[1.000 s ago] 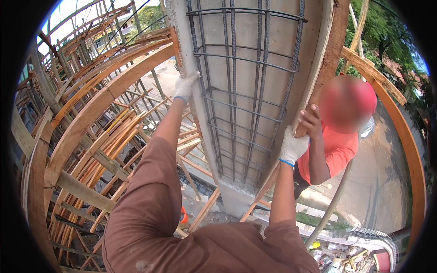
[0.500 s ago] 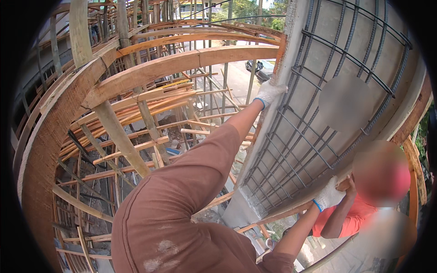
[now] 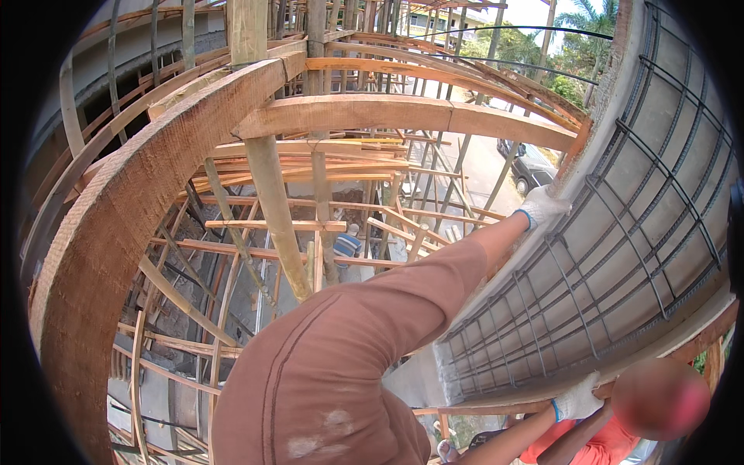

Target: The person positions and secures a curved concrete formwork panel with rebar against a wooden support structure. They repeatedly adjust the panel's alignment and hold it in place while a coworker assists from the opposite side.

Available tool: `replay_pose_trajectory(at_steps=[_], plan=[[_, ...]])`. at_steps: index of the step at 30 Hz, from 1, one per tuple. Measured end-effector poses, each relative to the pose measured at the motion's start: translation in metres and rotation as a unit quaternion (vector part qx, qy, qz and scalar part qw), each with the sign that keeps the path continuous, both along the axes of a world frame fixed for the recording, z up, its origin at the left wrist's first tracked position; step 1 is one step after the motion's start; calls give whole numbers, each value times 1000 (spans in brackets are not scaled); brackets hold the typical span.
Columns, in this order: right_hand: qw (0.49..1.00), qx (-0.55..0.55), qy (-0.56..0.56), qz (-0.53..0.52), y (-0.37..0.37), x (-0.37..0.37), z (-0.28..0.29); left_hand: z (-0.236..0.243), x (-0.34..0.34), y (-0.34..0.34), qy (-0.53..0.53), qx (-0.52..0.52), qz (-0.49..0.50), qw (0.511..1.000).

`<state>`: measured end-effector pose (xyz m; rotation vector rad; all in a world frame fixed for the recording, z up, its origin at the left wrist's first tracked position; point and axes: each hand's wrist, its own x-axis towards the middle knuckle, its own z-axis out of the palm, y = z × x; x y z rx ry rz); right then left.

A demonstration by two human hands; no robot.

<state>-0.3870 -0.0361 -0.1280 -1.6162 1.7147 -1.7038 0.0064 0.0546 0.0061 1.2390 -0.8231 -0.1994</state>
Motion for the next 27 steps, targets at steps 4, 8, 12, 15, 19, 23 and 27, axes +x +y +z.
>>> replay_pose_trajectory(at_steps=[4,8,12,15,19,23,27], plan=[[1000,15,5,-22,14,7,10,-1,0,3,-2,4,10,1000],[999,31,28,-18,-7,3,-3,-2,5,4,-22,34,43,998],[995,-68,63,-26,-59,-30,-31,-12,18,-28,-47,86,71,993],[991,-83,86,-51,-40,-16,-21,-19,28,-30,-36,67,103,992],[984,-112,105,-85,-16,-13,-14,-21,25,-27,-30,103,92,990],[983,-126,104,-82,-9,-4,-9,-20,28,-26,-14,117,135,984],[983,-125,103,-85,-5,1,-10,-15,25,-21,-14,132,109,985]])
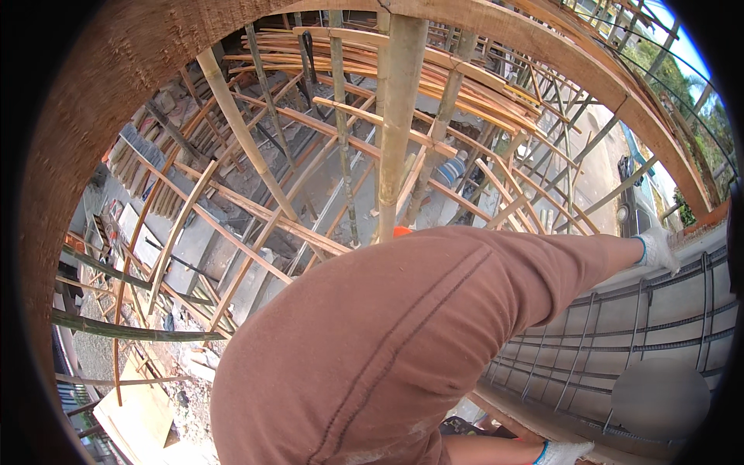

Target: The person positions and secures a curved concrete formwork panel with rebar against a wooden support structure. They repeatedly adjust the panel's alignment and hold it in place while a coworker assists from the opposite side.

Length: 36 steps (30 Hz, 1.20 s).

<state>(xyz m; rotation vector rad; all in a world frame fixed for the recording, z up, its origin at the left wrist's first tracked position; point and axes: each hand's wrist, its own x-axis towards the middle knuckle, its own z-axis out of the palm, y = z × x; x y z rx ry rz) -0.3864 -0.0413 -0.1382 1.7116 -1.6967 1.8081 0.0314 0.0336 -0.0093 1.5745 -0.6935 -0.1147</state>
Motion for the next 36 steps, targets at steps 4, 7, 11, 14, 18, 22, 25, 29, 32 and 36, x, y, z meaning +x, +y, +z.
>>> replay_pose_trajectory(at_steps=[4,7,11,14,18,22,25,29,32,36], plan=[[1000,-1,-3,-4,3,4,-1,1,-3,2,4,-17,2,1000],[1000,0,-1,-11,6,2,-2,0,-6,-1,2,-30,-1,1000],[1000,11,2,-17,6,3,-1,-5,0,-6,-21,-38,-11,999],[999,33,-8,-3,8,8,7,-4,11,-12,-44,6,17,999],[992,83,-79,46,-5,-2,2,4,-16,8,-21,-57,-70,996],[986,88,-118,81,8,5,14,-5,9,-1,-59,-74,-59,994],[985,41,-132,100,9,0,7,-9,-3,-11,-14,-85,-111,990],[980,15,-167,112,19,17,27,-13,15,-10,-12,-97,-104,990],[974,39,-190,115,23,14,28,-12,15,-11,32,-94,-124,987],[968,24,-213,130,21,9,29,-13,19,-17,25,-115,-126,985]])
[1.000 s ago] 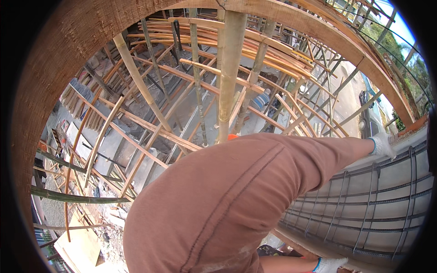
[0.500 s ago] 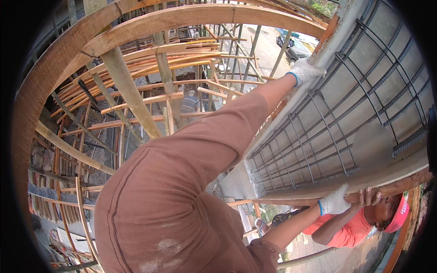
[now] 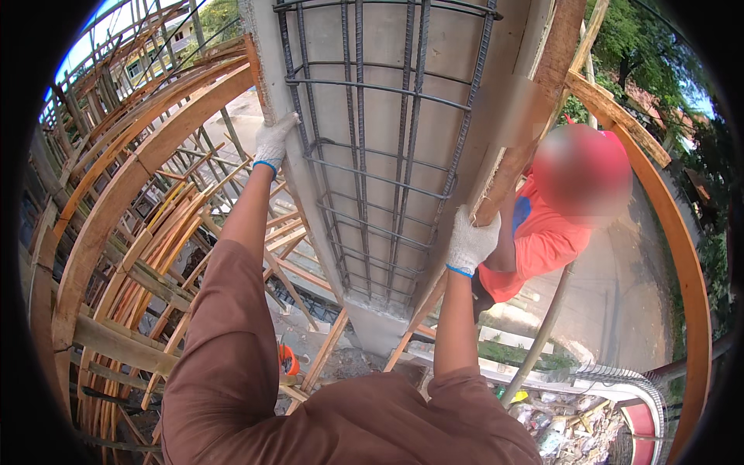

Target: The person positions and secures a curved concrete formwork panel with rebar against a wooden support structure. They repeatedly adjust the panel's alignment and hold it in place while a coworker assists from the opposite side.

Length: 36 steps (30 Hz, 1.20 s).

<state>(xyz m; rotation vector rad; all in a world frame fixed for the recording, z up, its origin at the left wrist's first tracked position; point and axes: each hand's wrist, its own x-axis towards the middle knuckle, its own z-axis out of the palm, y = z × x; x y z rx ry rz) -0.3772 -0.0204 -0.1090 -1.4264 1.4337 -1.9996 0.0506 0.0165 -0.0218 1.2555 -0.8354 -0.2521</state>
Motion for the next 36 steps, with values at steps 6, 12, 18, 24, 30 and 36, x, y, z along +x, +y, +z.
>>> replay_pose_trajectory(at_steps=[6,12,18,24,30,36], plan=[[1000,19,-7,23,2,-3,8,-3,2,-4,5,1,-3,1000],[1000,15,-12,1,10,-5,15,1,-5,1,-12,10,3,1000],[1000,18,-4,19,3,-10,10,4,-10,1,8,11,-9,1000],[999,28,-12,31,-3,-11,4,-1,-1,-5,-6,8,-14,1000],[999,20,-21,27,4,-8,10,-5,8,-6,-14,-1,-26,1000],[999,14,-21,41,1,-11,6,-2,-2,-6,5,18,-8,1000]])
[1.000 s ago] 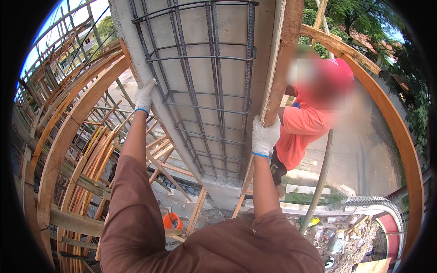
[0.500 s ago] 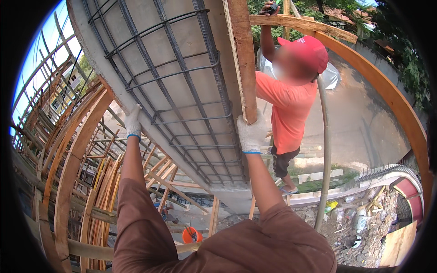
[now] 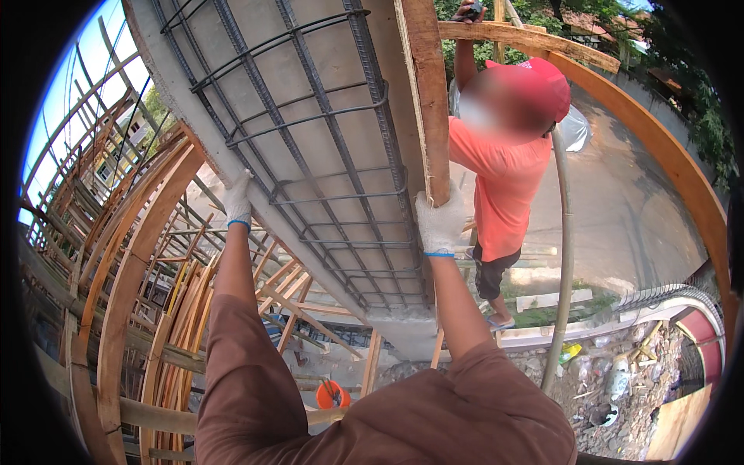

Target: The person positions and secures a curved concrete formwork panel with rebar against a wooden support structure. They repeatedly adjust the panel's alignment and hold it in place while a coworker assists from the opposite side.

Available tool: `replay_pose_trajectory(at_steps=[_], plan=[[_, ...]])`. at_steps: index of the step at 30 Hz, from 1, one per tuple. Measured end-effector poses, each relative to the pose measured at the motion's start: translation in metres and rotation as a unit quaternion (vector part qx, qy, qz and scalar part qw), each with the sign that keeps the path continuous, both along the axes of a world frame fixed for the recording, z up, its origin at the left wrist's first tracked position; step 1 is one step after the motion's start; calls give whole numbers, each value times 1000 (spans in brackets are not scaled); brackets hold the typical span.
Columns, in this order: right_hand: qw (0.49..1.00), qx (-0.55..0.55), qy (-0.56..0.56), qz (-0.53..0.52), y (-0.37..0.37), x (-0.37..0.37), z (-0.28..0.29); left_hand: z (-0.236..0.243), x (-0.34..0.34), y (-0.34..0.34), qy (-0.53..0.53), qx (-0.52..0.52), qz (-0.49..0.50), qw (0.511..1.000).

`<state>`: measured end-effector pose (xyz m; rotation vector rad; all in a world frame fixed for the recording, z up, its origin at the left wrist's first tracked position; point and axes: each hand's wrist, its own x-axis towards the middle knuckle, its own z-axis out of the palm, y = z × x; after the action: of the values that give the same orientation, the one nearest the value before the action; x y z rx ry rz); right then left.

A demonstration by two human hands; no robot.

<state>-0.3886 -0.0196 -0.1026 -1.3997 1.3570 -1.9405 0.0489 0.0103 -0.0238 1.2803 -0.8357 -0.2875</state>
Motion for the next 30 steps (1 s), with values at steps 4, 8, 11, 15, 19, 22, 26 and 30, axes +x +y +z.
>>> replay_pose_trajectory(at_steps=[4,8,11,15,19,22,26,30], plan=[[1000,8,14,-8,6,3,2,4,0,7,-28,15,17,999],[1000,11,21,-13,-1,2,-4,-1,4,0,-16,-1,18,1000],[1000,13,23,-12,-1,2,-3,0,3,0,-16,-13,13,1000],[1000,11,17,-7,-2,2,-3,-1,7,0,-27,-11,8,1000],[999,1,28,-25,0,2,-2,-1,6,-1,-14,-5,14,1000],[1000,-5,25,-18,-1,2,0,-5,11,-3,-21,-20,-12,1000],[1000,-3,23,-6,1,3,3,-7,26,-5,-28,-11,4,1000],[999,-12,1,-36,7,5,7,-5,16,-4,-22,-3,10,1000]])
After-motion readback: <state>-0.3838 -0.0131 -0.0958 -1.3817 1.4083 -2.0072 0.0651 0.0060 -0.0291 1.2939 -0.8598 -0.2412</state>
